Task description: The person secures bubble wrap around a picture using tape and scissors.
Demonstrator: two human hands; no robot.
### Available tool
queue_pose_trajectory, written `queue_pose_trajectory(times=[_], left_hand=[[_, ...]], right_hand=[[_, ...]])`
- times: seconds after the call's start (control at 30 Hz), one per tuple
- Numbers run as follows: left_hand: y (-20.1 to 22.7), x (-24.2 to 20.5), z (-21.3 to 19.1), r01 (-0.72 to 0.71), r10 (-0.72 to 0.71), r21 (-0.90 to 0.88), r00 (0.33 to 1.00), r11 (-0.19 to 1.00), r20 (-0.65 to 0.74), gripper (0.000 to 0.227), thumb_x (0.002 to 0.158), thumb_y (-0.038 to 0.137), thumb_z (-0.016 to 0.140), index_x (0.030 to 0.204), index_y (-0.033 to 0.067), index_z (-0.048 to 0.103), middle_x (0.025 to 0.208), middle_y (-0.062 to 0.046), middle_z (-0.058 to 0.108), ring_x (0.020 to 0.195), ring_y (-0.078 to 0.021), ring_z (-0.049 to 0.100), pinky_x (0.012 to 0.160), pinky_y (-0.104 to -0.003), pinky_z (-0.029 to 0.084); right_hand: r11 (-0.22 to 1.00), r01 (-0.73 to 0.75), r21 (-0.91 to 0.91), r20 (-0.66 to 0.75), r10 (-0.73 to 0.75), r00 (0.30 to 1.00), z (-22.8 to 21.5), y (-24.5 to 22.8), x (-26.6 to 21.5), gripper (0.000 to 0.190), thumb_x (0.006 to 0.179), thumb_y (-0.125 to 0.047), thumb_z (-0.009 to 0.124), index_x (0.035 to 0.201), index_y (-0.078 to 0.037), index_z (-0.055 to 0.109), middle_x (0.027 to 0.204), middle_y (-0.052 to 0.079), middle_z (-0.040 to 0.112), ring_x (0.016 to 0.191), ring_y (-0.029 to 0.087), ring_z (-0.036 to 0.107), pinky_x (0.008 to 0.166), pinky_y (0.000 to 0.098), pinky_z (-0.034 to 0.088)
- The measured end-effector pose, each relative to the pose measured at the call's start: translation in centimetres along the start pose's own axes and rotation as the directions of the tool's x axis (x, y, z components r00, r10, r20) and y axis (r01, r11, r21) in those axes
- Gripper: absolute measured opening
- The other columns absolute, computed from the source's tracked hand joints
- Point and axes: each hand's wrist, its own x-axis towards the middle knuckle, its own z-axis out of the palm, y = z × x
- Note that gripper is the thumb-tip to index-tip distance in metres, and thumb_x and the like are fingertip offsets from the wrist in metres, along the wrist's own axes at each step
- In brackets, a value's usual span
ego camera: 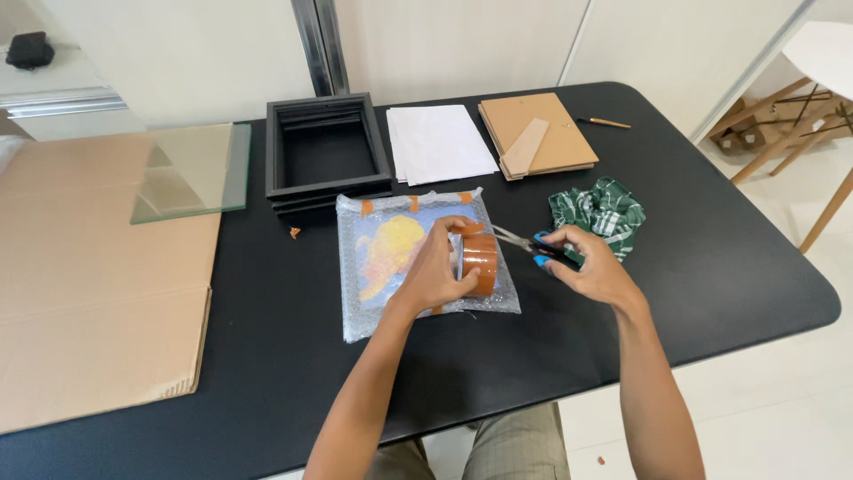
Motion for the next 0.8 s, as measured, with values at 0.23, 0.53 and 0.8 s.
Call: queue_pose_trajectory(times=[0.23, 0.53, 0.8], left_hand=[[-0.3, -0.3, 0.7, 0.084, -0.085, -0.136, 0.996, 0.987, -0.005, 0.081, 0.076, 0.031, 0.079, 0.141, 0.0158, 0.034, 0.136, -0.01, 0.059, 0.102, -0.0244, 0.056, 0.084, -0.043, 0.051], [-0.8, -0.5, 1.1, 0.081, -0.083, -0.176, 0.997, 0.981, -0.003, 0.079, 0.076, 0.025, 0.08, 0.145, 0.0168, 0.044, 0.133, -0.011, 0.053, 0.102, -0.0252, 0.056, 0.084, -0.043, 0.052], [0.4, -0.7, 0.6, 0.032, -0.034, -0.182, 0.999, 0.983, -0.012, 0.07, 0.077, 0.019, 0.079, 0.14, 0.0197, 0.051, 0.136, -0.007, 0.054, 0.099, -0.0235, 0.055, 0.087, -0.042, 0.051]], right_hand=[[0.894, -0.316, -0.316, -0.164, 0.277, 0.947, 5.0, 4.1, -0.1, 0.033, 0.088, -0.025, 0.081, 0.118, -0.014, 0.078, 0.106, 0.012, 0.08, 0.102, 0.031, 0.076, 0.087, 0.0434, 0.06], [0.747, -0.289, -0.598, -0.142, 0.257, 0.956, 5.8, 1.1, 0.0, 0.024, 0.094, -0.027, 0.073, 0.113, -0.016, 0.083, 0.1, 0.008, 0.081, 0.093, 0.027, 0.078, 0.078, 0.0376, 0.063], [0.882, 0.093, 0.462, -0.286, 0.049, 0.957, 8.6, -2.8, 3.6, 0.032, 0.089, -0.017, 0.086, 0.12, -0.01, 0.079, 0.113, 0.004, 0.078, 0.101, 0.014, 0.072, 0.085, 0.0274, 0.06]])
